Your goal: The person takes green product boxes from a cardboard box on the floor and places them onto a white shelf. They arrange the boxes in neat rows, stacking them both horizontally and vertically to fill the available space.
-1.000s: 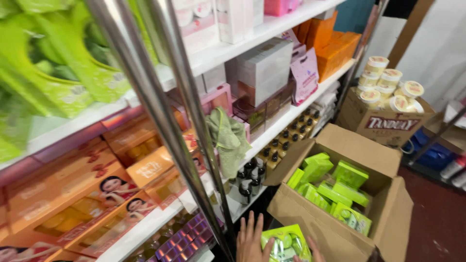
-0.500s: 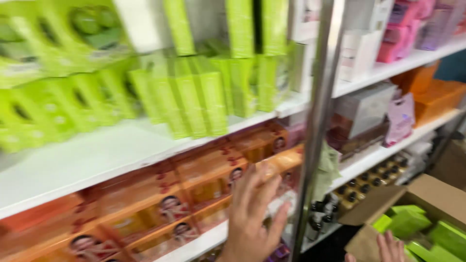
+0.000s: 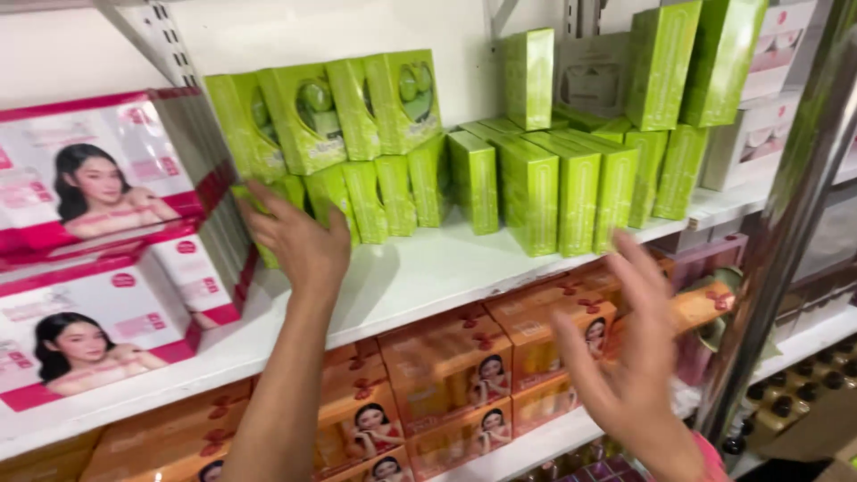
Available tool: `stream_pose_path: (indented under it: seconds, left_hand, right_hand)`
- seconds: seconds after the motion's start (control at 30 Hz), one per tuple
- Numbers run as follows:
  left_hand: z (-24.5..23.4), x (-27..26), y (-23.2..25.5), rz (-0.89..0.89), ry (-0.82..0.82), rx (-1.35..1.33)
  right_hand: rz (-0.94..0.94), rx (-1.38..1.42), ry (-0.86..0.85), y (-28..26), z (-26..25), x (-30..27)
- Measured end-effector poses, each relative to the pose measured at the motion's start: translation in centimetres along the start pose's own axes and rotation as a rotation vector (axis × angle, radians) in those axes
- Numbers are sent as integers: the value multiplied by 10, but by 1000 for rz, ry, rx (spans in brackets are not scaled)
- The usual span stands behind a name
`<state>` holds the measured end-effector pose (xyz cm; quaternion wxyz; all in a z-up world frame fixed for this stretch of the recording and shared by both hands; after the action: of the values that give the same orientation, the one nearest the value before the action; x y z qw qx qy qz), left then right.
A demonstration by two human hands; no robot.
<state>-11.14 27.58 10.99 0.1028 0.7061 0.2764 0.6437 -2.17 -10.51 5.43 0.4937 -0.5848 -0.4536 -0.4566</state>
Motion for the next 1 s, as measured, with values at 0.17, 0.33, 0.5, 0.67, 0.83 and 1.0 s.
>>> stream_pose_path:
  seconds: [0.17, 0.33, 0.5, 0.67, 0.83, 1.0]
  left_hand:
    - [6, 7, -1, -230, -90, 4]
    - [8, 16, -21, -368, -87, -1]
    - [-2, 22, -21, -546, -193, 61]
    - [-11, 21, -11, -518, -175, 93]
    - [-17, 21, -2, -470, -189, 169]
    - [-19, 19, 2, -409, -197, 247]
  right_hand:
    - [124, 137, -363, -7, 133, 73]
    - [422, 151, -661, 21, 236, 114]
    - [506, 124, -465, 56, 272, 136]
    - [621, 340, -567, 67, 294, 121]
    - [708, 578, -560, 76, 299, 121]
    - [654, 524, -583, 75, 290, 124]
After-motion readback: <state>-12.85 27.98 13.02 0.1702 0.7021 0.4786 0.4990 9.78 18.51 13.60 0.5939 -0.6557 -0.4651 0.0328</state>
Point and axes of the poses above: each hand's wrist, its own x-axis towards the middle knuckle, its own z-axis out of the palm, y = z × x, the point moved 6 cm from there along x, towards the middle knuckle, and after that the axes turned 9 degrees about -x, right-handed, at the moved point
